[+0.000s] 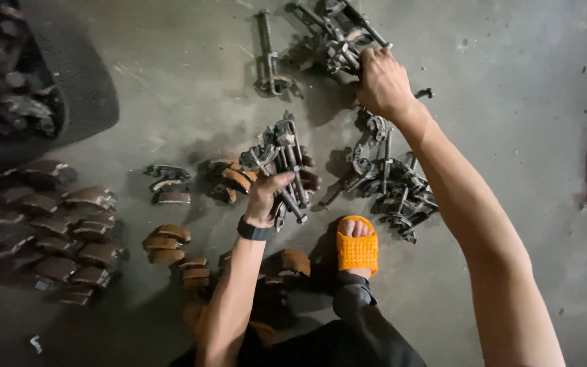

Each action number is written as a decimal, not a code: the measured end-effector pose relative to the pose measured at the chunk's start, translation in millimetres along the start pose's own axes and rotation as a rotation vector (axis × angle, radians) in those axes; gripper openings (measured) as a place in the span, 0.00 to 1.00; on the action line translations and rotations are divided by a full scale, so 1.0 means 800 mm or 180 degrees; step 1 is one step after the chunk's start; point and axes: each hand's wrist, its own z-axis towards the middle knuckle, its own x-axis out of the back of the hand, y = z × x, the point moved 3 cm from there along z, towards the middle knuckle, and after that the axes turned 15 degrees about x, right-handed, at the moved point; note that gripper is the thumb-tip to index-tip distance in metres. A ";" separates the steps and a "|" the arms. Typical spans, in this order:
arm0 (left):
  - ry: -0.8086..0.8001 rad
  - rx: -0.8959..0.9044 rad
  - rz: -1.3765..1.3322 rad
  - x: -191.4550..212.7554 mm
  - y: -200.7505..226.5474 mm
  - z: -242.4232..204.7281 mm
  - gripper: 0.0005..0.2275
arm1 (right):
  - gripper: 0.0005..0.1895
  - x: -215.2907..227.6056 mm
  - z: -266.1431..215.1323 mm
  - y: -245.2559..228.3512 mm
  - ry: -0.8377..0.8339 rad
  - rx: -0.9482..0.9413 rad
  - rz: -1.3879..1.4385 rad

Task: The person empties a wire basket of metal parts onto the floor, then repeatedly picks up handfuls of the parts and places them back into the basket. The person also moves a stack of brake pads aside to access the parts.

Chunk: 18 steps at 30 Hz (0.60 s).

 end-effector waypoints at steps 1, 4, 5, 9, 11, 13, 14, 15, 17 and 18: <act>-0.0176 -0.0091 0.0146 -0.006 0.014 -0.013 0.15 | 0.13 -0.013 0.003 0.005 0.0038 -0.0096 -0.0151; -0.0722 -0.0397 0.0206 -0.002 0.040 -0.049 0.17 | 0.16 -0.037 0.005 -0.001 0.0087 -0.0391 -0.0345; -0.1087 -0.0599 0.0110 0.002 0.046 -0.061 0.18 | 0.16 -0.042 0.004 -0.005 0.0083 -0.0594 -0.0381; -0.0924 -0.0646 0.0059 0.031 0.060 -0.104 0.18 | 0.11 -0.023 -0.004 -0.028 0.0463 -0.0926 0.0359; -0.0352 -0.0633 -0.0236 0.057 0.059 -0.113 0.21 | 0.15 -0.030 -0.015 -0.024 0.0685 -0.0911 0.0547; -0.0264 -0.0773 -0.0230 0.084 0.056 -0.118 0.18 | 0.14 -0.014 -0.034 -0.060 0.0726 -0.0868 0.0513; -0.0154 -0.0840 -0.0217 0.099 0.058 -0.120 0.16 | 0.16 -0.007 -0.040 -0.078 0.0746 -0.0890 0.0517; -0.0137 -0.0956 -0.0222 0.102 0.078 -0.131 0.16 | 0.16 0.009 -0.043 -0.113 0.0764 -0.0774 0.0506; 0.0154 -0.1311 0.0368 0.109 0.120 -0.157 0.15 | 0.21 0.034 -0.053 -0.177 0.0788 -0.0852 0.0873; 0.0198 -0.1410 0.0366 0.109 0.148 -0.171 0.15 | 0.21 0.043 -0.046 -0.208 0.0790 -0.0743 0.0880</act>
